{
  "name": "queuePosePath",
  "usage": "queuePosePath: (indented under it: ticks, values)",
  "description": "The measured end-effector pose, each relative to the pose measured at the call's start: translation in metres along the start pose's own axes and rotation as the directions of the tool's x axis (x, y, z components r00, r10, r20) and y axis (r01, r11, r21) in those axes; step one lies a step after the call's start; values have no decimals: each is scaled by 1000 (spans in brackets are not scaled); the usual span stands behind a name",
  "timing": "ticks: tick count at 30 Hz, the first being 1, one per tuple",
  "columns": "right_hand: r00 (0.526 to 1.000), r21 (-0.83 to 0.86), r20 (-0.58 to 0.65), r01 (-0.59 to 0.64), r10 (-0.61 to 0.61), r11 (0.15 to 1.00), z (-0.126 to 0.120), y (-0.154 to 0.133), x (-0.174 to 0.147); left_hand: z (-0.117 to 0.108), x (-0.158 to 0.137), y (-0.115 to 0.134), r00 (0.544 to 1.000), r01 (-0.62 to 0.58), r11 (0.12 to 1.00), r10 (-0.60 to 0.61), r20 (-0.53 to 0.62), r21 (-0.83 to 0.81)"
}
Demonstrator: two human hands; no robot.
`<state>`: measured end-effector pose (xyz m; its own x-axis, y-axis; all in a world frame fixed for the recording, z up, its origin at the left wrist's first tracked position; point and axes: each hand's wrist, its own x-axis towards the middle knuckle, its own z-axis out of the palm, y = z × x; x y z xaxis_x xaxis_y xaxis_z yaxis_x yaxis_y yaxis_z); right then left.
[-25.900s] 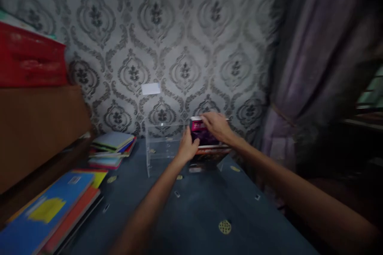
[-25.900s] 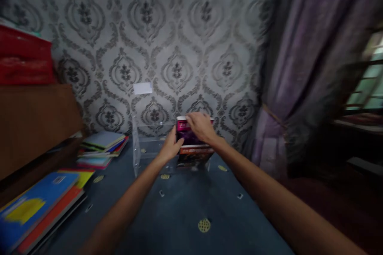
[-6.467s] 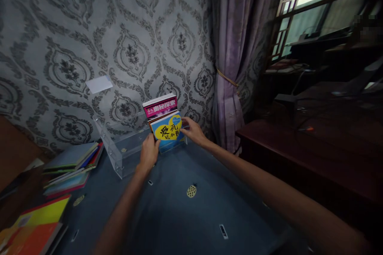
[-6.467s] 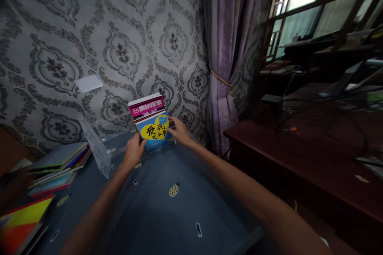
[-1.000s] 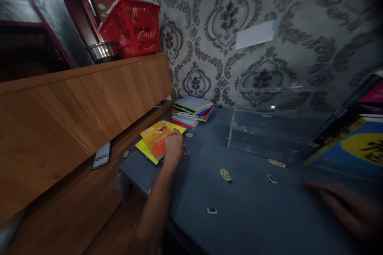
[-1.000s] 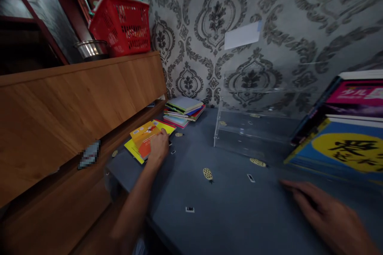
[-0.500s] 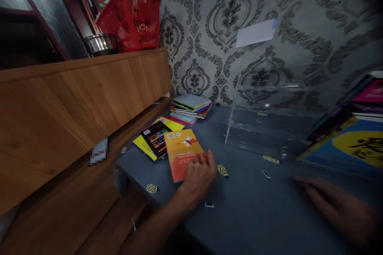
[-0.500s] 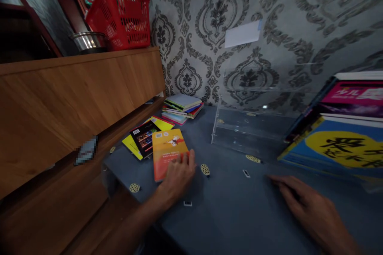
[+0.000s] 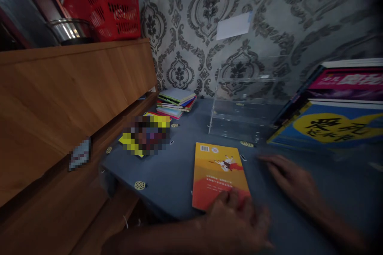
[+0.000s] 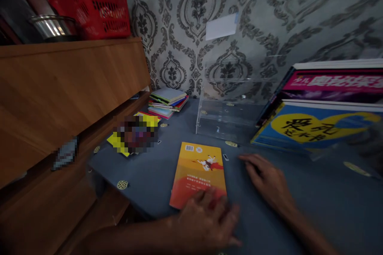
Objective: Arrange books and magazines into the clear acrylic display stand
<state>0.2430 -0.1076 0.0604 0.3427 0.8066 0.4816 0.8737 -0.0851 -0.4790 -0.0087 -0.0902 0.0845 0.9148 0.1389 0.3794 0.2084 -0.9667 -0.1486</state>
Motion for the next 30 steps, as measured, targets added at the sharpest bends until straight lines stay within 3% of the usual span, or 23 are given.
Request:
queuePosePath:
  ticks: [4,8,13,16,20,25,30]
  values:
    - [989,125,26,142,-146,982,15,-29,4,0,7,-33,988,51,972,-15,156,-229]
    - [949,230,103,268,-297,935,49,-60,13,12,21,-85,959,202,954,-147,241,-222]
    - [923,141,189,313,-336,939,93,-81,28,28,33,-128,896,387,903,-319,309,-189]
    - [926,58,188,323,-328,945,108,-80,34,32,35,-133,874,439,878,-368,319,-190]
    - [921,-40,175,359,-348,932,116,-65,31,33,34,-131,883,428,885,-366,293,-184]
    - [942,-189,191,309,-274,932,108,-41,20,33,33,-129,879,441,878,-382,285,-185]
    - [964,-259,213,215,-162,942,94,-39,12,31,34,-128,873,450,873,-386,297,-187]
